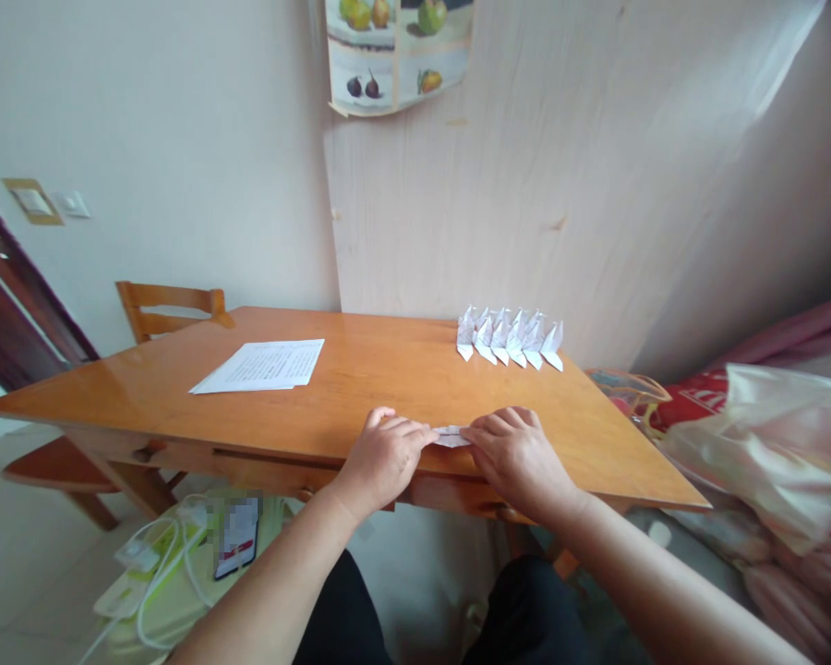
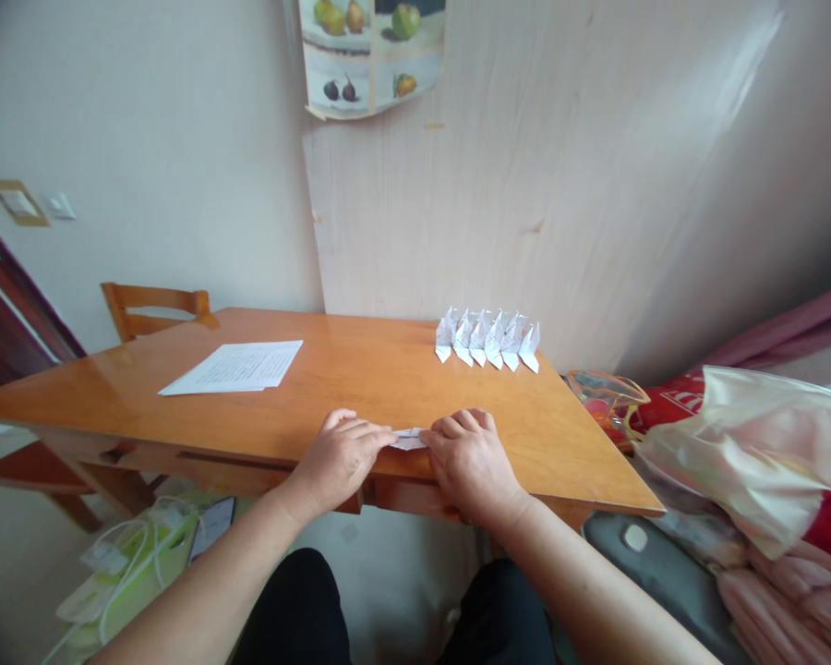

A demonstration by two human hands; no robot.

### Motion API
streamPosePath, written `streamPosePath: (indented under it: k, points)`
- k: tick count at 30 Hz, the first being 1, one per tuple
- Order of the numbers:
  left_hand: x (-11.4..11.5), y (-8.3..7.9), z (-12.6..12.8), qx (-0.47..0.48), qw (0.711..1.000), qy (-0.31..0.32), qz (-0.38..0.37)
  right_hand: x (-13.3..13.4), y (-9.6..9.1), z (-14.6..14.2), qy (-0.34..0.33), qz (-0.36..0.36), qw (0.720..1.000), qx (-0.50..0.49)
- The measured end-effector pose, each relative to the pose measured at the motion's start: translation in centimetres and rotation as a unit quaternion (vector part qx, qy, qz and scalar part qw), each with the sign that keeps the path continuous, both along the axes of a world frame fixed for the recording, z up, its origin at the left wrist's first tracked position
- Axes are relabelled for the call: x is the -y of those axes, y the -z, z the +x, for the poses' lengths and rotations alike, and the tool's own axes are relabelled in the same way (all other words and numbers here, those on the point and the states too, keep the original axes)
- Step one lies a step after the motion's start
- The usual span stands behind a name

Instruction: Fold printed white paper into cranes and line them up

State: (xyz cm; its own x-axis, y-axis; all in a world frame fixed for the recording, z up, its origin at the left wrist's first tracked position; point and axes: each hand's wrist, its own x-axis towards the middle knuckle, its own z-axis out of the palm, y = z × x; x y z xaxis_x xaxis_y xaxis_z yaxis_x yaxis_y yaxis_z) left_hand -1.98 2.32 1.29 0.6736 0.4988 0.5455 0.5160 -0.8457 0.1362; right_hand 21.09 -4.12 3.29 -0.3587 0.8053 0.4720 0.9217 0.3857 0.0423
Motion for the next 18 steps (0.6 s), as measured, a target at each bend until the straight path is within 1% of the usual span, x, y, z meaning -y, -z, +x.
streamPosePath:
  k: [3,6,10,15,18]
  points:
    - [0.6,0.3,-0.2,-0.021,1.0,0.002,-0.02,0.5,1.1,-0.1,-0.002,-0.029,1.0,-0.007]
    - [1.1,0.1,-0.1,-0.019,0.999,-0.007,-0.032,0.7,1.5,-0.1,-0.011,-0.053,0.998,-0.032]
    - [1.4,-0.2,0.6,-0.008,0.999,-0.006,-0.034,0.8,1.5,0.0,-0.018,-0.067,0.996,-0.051]
    - [1.1,0.4,1.1,-0.005,0.998,0.005,-0.055,0.7,1.5,0.0,-0.02,-0.061,0.996,-0.064]
    - [1.0,0.6,1.1,0.002,0.997,0.011,-0.07,0.6,1.4,-0.2,-0.037,-0.065,0.993,-0.086]
